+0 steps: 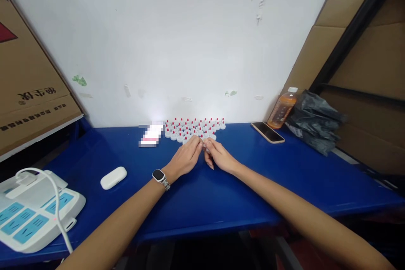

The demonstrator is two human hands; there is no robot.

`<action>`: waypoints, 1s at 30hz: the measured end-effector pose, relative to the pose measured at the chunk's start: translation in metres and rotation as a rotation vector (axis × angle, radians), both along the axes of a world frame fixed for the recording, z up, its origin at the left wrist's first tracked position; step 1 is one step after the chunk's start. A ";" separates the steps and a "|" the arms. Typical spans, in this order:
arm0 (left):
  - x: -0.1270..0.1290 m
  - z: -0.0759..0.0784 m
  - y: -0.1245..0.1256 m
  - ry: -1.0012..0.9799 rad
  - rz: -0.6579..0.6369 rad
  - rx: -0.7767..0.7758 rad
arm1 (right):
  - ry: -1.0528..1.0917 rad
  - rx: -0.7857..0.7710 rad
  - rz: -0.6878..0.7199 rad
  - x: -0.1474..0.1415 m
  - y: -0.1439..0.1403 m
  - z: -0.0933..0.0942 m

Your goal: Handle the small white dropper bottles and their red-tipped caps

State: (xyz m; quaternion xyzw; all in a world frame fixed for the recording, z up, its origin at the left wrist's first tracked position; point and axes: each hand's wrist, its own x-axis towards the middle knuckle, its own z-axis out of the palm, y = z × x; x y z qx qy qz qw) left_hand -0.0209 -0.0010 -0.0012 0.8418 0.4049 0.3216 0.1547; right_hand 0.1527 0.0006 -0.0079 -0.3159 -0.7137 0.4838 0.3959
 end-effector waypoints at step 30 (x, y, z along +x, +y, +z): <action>0.023 0.005 -0.005 -0.609 -0.011 -0.340 | -0.395 0.602 -0.408 0.001 -0.007 0.012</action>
